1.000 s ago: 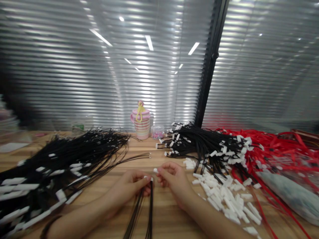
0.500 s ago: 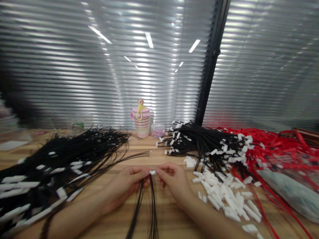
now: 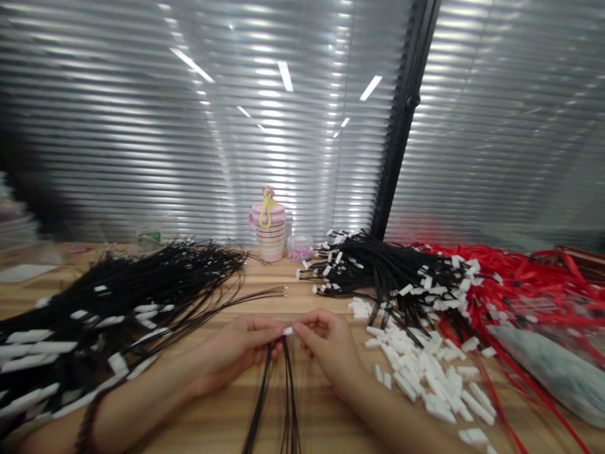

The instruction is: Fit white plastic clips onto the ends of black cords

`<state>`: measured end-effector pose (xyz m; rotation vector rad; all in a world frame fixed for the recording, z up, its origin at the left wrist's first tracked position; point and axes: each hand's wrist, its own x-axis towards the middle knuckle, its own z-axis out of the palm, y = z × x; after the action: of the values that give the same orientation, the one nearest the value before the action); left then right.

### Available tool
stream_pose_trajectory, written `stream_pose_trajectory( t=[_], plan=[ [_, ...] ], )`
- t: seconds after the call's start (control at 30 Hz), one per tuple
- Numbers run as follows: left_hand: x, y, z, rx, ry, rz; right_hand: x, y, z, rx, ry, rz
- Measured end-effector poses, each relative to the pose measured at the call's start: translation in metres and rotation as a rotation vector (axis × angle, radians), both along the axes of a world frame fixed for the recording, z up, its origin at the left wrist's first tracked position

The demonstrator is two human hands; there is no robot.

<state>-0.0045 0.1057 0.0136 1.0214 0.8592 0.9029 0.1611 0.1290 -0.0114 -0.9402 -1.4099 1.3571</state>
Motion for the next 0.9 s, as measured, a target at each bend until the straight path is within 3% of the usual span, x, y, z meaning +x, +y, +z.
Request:
stream_pose_trajectory(
  t=[0.47, 0.9],
  plan=[
    [-0.0029, 0.0012, -0.0005, -0.03, -0.01, -0.028, -0.0005, 0.0004, 0.0009, -0.011, 0.01, 0.016],
    [0.0035, -0.0006, -0.002, 0.068, 0.192, 0.041, -0.0005, -0.0052, 0.0081, -0.058, -0.054, 0.041]
  ],
)
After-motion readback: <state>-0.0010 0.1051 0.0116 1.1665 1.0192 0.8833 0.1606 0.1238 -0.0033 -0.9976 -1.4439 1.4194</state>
